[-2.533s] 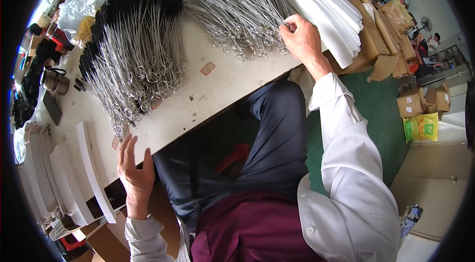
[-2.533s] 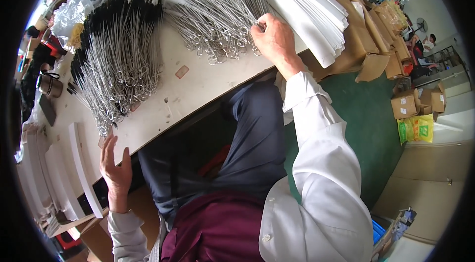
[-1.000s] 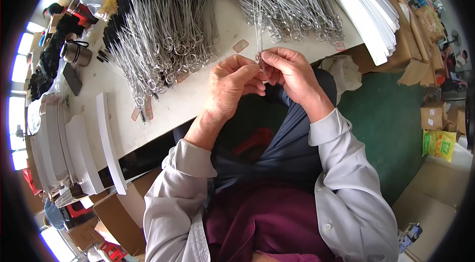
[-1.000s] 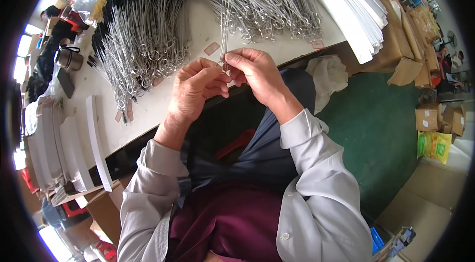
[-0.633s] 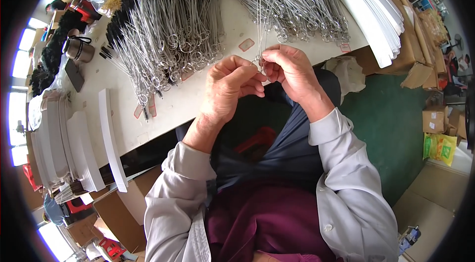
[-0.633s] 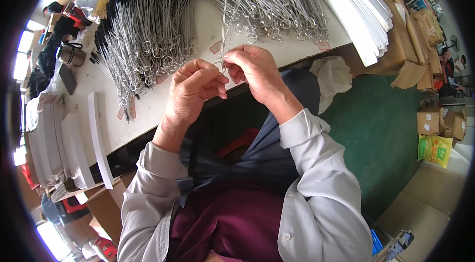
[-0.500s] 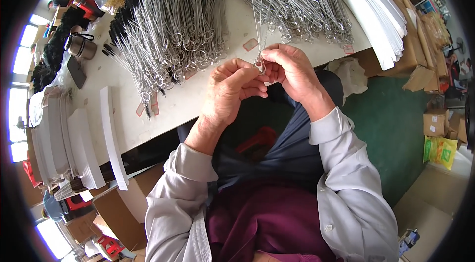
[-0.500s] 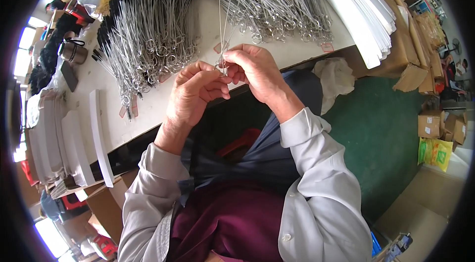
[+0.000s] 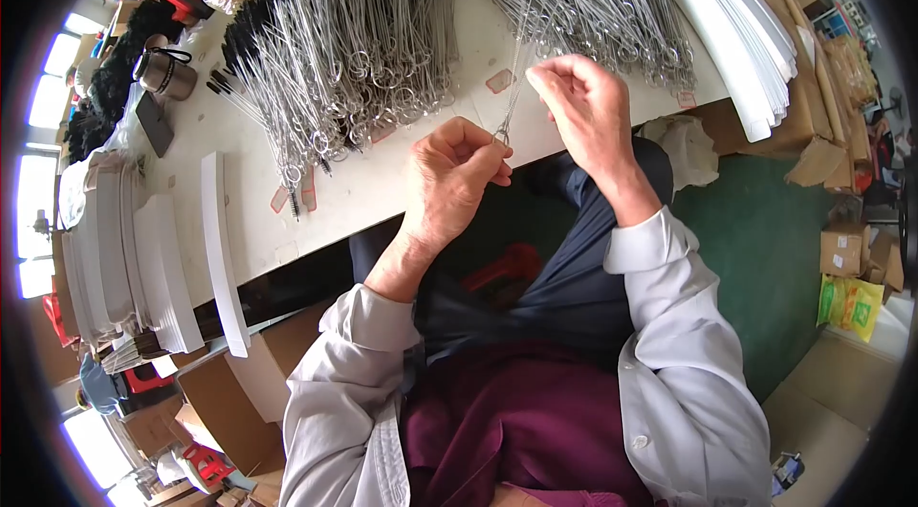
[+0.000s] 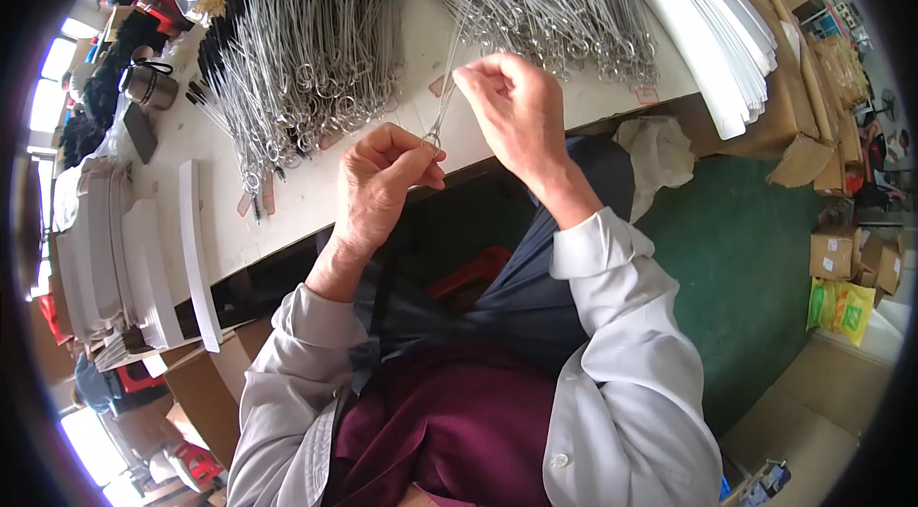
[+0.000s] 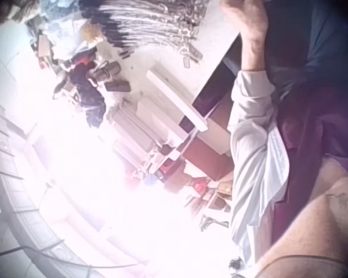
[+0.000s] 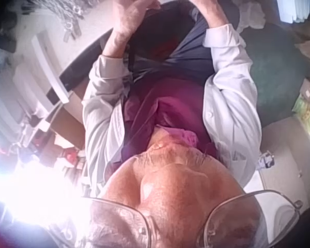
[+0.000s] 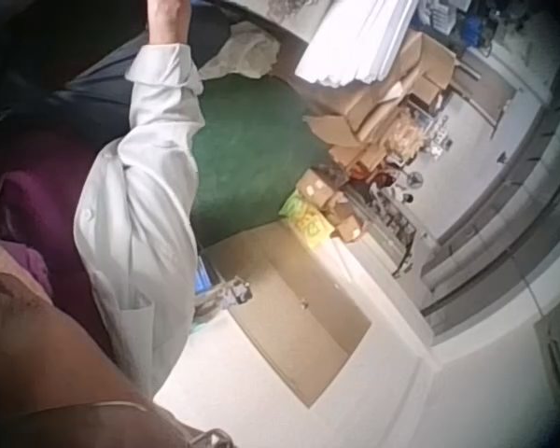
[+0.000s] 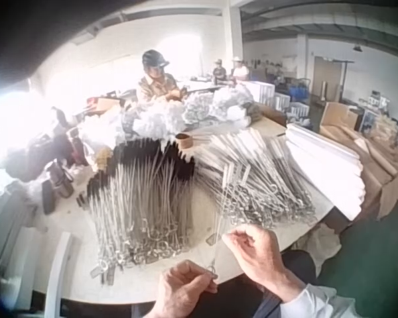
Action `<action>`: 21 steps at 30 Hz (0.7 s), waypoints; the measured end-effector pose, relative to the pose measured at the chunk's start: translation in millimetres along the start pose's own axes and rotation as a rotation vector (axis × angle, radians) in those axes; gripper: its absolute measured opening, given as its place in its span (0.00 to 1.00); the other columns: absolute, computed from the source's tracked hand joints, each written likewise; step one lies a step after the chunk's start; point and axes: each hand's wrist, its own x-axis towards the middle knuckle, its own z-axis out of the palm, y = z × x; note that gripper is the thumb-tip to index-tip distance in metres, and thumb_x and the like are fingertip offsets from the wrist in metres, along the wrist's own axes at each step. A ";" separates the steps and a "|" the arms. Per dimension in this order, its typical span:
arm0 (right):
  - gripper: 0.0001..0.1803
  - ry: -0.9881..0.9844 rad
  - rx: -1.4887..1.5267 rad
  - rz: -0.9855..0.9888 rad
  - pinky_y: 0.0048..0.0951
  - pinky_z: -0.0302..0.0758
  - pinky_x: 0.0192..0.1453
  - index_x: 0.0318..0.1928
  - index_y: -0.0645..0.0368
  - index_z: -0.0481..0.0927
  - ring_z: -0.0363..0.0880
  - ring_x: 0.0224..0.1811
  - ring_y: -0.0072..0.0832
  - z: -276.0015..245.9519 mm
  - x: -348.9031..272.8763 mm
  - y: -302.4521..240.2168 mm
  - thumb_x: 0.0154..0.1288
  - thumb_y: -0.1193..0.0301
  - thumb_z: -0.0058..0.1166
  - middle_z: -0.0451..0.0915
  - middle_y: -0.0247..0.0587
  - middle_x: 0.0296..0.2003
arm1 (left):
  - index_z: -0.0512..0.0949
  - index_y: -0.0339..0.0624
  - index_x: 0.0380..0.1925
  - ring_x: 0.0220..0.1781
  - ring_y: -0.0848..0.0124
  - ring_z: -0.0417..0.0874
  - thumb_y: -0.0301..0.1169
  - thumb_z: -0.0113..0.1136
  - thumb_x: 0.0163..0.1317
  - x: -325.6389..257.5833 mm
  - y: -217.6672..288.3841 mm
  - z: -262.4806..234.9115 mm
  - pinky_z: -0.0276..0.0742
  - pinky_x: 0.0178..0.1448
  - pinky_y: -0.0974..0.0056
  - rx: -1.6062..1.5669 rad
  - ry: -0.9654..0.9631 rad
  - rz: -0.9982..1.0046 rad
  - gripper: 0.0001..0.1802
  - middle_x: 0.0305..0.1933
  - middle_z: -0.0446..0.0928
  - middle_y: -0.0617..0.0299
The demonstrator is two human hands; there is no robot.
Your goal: Inserting small metal wire brushes into white paper sleeves and organizing them.
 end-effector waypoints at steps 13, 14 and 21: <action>0.21 0.104 -0.128 -0.014 0.32 0.73 0.26 0.27 0.66 0.86 0.76 0.19 0.24 1.3 24.5 11.7 0.64 0.58 0.68 0.77 0.46 0.15 | 0.80 0.33 0.34 0.32 0.78 0.85 0.22 0.61 0.66 -4.8 -12.3 -0.6 0.83 0.42 0.71 0.276 0.016 0.119 0.02 0.30 0.84 0.61; 0.22 -0.028 -0.265 -0.001 0.33 0.73 0.26 0.26 0.66 0.85 0.75 0.19 0.24 -1.5 23.4 7.3 0.64 0.56 0.68 0.77 0.45 0.15 | 0.80 0.33 0.34 0.32 0.77 0.85 0.21 0.61 0.66 -5.4 -13.8 -0.9 0.82 0.42 0.71 0.393 0.052 0.161 0.02 0.30 0.84 0.61; 0.26 -0.145 -0.370 -0.015 0.27 0.60 0.22 0.20 0.64 0.78 0.61 0.20 0.13 -3.0 23.5 12.1 0.70 0.58 0.65 0.67 0.26 0.14 | 0.80 0.32 0.33 0.31 0.77 0.84 0.21 0.62 0.64 -8.6 -13.9 7.6 0.83 0.40 0.70 0.458 0.037 0.184 0.03 0.29 0.84 0.61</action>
